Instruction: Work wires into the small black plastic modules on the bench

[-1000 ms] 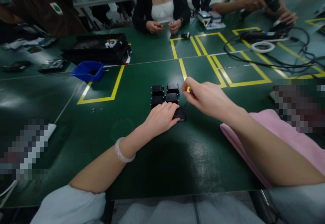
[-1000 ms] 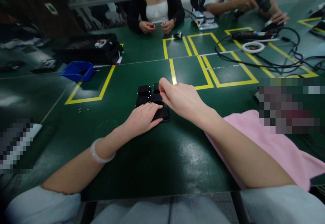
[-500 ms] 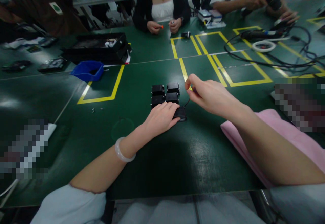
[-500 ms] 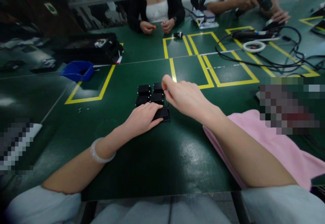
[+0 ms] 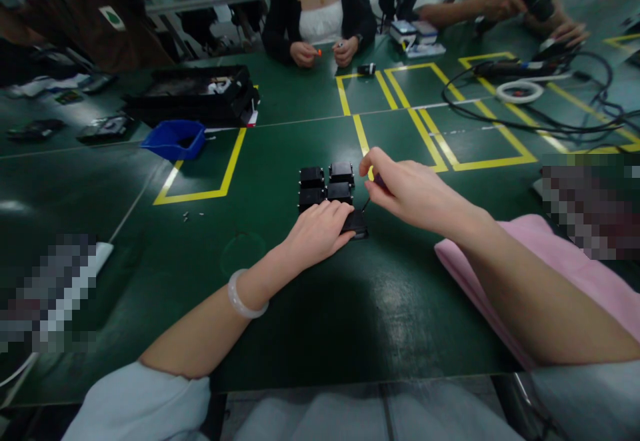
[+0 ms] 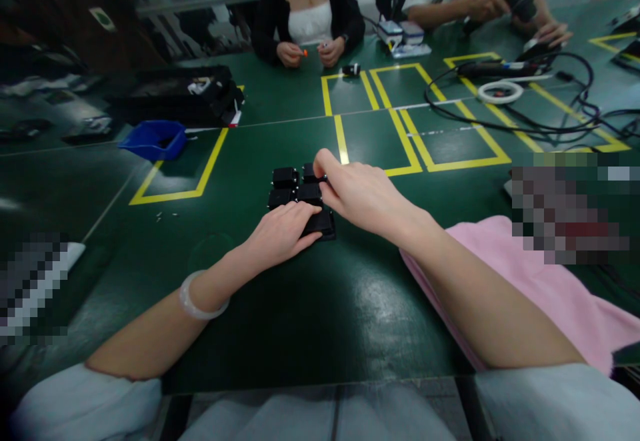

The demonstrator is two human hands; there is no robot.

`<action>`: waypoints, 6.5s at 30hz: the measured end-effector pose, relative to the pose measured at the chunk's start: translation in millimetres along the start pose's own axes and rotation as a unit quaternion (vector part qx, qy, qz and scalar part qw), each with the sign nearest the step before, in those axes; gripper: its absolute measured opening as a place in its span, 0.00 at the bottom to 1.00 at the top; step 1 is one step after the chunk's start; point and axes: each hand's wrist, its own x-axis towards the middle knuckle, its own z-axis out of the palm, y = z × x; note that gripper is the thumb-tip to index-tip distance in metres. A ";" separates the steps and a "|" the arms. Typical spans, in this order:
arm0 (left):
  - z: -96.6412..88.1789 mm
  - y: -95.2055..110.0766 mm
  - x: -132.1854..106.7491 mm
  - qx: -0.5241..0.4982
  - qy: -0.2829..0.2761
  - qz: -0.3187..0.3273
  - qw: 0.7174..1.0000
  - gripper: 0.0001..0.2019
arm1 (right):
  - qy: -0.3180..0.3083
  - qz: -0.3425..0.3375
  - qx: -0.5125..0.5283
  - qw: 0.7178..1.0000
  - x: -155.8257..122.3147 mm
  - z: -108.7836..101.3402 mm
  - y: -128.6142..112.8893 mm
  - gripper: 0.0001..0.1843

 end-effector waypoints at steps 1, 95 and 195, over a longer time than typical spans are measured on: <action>-0.1 0.1 -0.1 0.000 0.001 0.000 1.000 0.18 | 0.004 0.003 -0.006 1.000 0.3 0.5 -0.3 0.15; -0.7 -0.1 0.5 -0.003 -0.009 -0.002 1.000 0.18 | 0.006 0.022 -0.046 0.999 -1.8 -0.2 -1.3 0.17; 1.1 -1.7 0.0 -0.004 -0.007 0.000 1.000 0.18 | -0.003 0.020 -0.019 1.000 -0.7 -0.9 2.2 0.13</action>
